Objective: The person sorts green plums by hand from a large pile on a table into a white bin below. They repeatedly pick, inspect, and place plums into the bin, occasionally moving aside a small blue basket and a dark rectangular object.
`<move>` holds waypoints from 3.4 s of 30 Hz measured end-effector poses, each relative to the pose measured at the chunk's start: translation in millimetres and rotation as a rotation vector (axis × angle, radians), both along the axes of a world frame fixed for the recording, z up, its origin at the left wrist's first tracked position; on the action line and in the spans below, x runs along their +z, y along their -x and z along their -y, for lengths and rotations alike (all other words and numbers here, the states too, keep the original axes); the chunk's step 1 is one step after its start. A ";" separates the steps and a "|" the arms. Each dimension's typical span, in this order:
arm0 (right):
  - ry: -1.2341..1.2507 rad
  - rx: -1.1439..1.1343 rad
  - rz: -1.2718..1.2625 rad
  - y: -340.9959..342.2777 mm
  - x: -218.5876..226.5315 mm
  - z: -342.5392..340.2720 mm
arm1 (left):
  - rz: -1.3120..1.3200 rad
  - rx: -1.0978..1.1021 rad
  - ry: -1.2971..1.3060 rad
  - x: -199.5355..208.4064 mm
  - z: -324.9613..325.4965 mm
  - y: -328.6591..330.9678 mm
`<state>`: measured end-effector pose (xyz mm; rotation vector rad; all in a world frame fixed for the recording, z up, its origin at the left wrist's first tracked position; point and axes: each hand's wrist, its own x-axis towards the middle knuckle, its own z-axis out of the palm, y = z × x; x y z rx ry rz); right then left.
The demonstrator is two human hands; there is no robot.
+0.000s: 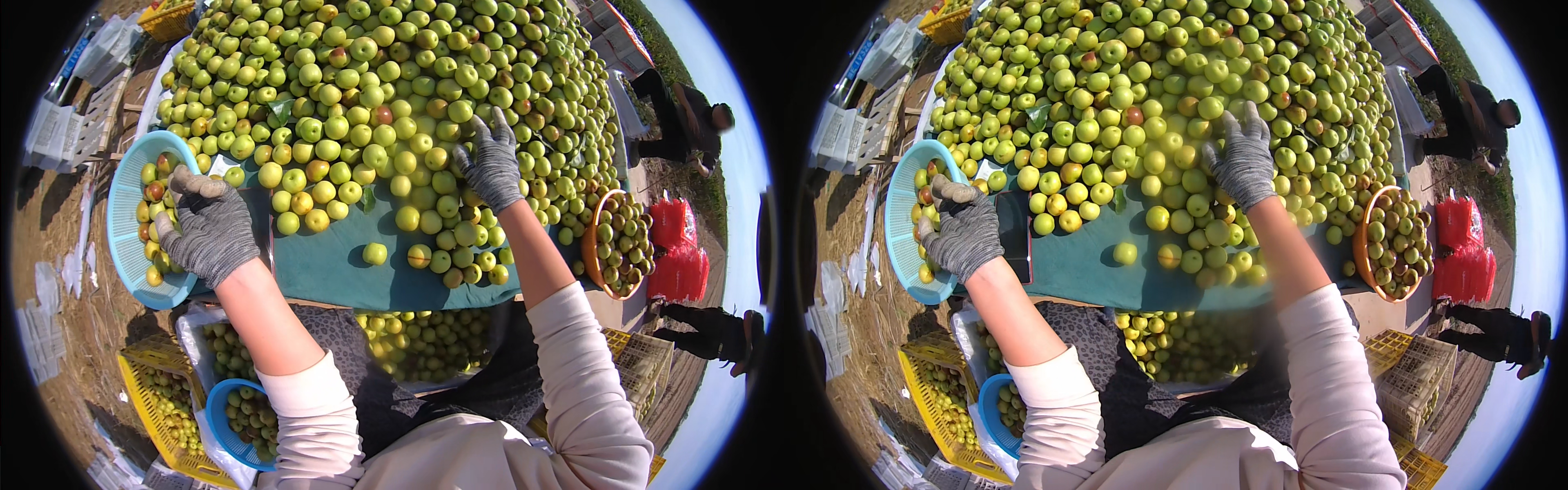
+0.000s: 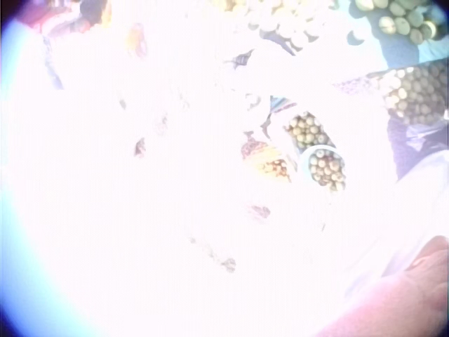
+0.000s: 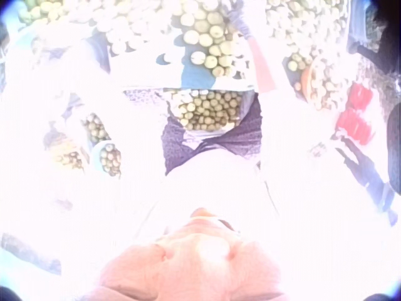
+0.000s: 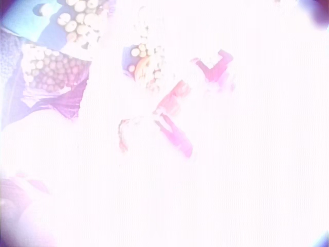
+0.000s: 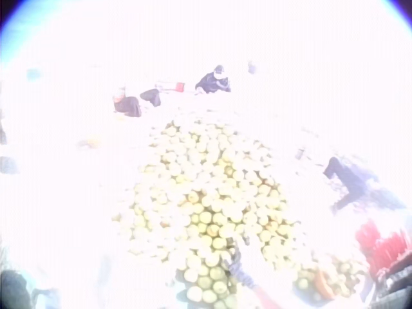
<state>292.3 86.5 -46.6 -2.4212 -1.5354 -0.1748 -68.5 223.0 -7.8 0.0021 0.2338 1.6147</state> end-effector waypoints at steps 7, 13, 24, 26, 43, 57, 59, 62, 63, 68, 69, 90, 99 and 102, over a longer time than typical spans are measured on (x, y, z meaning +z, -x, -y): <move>-0.038 0.049 -0.330 -19.4 -3.2 53.2 | -0.837 -0.714 -0.034 -4.3 47.2 -116.9; -0.289 -0.332 0.011 -93.3 7.6 27.8 | -1.306 -0.803 -0.352 -7.6 79.9 -146.8; -0.133 -0.165 -0.073 -58.8 28.6 10.7 | -0.978 -1.101 -0.131 -21.0 85.2 -155.1; -0.218 0.071 -0.265 -20.0 34.6 23.9 | -0.866 -1.182 0.013 -20.5 86.4 -157.5; 0.042 -0.388 0.118 -126.4 5.8 20.2 | -0.037 0.124 0.025 15.6 -9.3 8.1; -0.316 -0.214 -0.143 -107.8 29.2 22.7 | -0.100 -0.456 -0.186 -25.6 9.0 -58.0; -0.125 -0.218 -0.149 -117.3 38.3 -2.3 | -0.113 -0.569 -0.216 -24.2 11.6 -74.5; 0.275 -0.356 -0.086 -111.6 35.9 -23.2 | -0.240 -0.606 -0.157 -23.2 20.3 -91.5; 0.359 -0.370 -0.103 -109.6 35.0 -24.5 | -0.350 -0.605 -0.029 -23.4 23.4 -96.0; 0.190 -0.380 -0.289 -92.3 39.0 1.5 | -0.660 -0.817 -0.014 -21.6 46.4 -123.0; 0.073 -0.267 -0.275 -82.2 40.8 8.4 | -0.727 -0.860 -0.021 -19.1 51.4 -129.3; -0.059 -0.054 -0.213 -124.5 31.0 -81.4 | 0.169 -0.029 -0.029 3.3 -14.5 17.3; 0.353 -0.177 -0.089 -103.5 64.5 -67.5 | 0.169 -0.121 -0.057 -5.9 -7.4 -9.7; 0.335 -0.093 0.009 -96.1 65.8 -46.8 | 0.138 -0.329 -0.107 -8.1 0.6 -35.9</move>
